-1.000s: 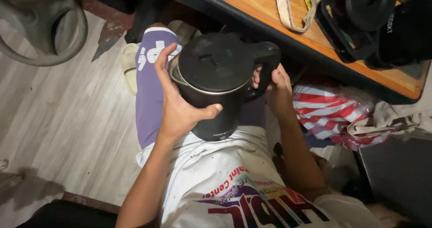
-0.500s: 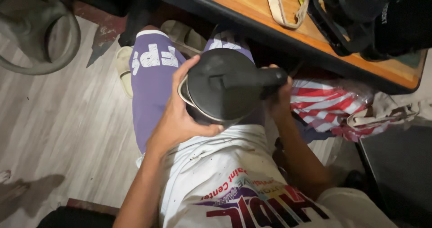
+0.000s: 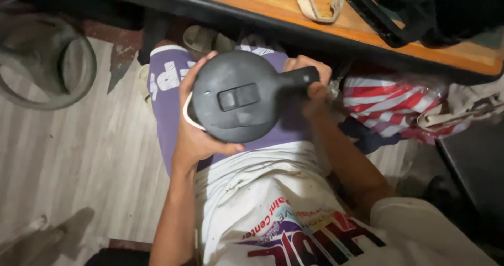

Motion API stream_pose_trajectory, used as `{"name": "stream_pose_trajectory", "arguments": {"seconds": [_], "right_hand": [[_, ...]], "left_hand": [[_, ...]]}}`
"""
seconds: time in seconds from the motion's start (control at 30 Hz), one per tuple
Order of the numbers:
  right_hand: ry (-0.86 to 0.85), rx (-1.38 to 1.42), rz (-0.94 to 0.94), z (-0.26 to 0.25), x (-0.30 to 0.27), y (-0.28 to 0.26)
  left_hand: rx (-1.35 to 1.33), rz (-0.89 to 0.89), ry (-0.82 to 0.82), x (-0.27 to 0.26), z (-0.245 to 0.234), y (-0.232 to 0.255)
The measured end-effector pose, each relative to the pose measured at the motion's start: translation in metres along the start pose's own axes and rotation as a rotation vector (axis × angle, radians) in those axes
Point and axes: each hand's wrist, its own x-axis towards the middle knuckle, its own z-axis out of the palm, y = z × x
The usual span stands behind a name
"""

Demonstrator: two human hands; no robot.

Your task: The person disassembles a black electric kettle, removes the base, and uses a screwdriver to tighten screws on the internal components. They then reassemble the kettle by placing the base back on and securing the lid.

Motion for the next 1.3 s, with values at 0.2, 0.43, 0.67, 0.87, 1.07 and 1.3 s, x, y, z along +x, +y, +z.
{"name": "stream_pose_trajectory", "arguments": {"seconds": [0.2, 0.43, 0.67, 0.87, 1.07, 1.3], "right_hand": [[0.013, -0.253, 0.111, -0.002, 0.012, -0.006], [-0.022, -0.403, 0.18, 0.007, 0.028, -0.023], [-0.048, -0.488, 0.162, 0.001, 0.025, -0.006], [-0.079, -0.518, 0.183, 0.004, 0.024, -0.018], [-0.099, -0.543, 0.182, -0.002, 0.023, -0.023], [-0.176, -0.629, 0.144, 0.0, 0.029, -0.034]], "left_hand": [[-0.002, -0.066, -0.028, 0.009, -0.014, -0.005], [0.25, 0.063, 0.128, 0.021, -0.013, 0.016], [0.24, -0.044, 0.181, 0.023, -0.02, 0.006], [0.284, -0.004, 0.208, 0.015, -0.027, -0.009], [0.446, -0.088, 0.004, 0.033, -0.032, 0.029], [1.005, -0.086, -0.281, 0.073, -0.008, 0.084]]}}
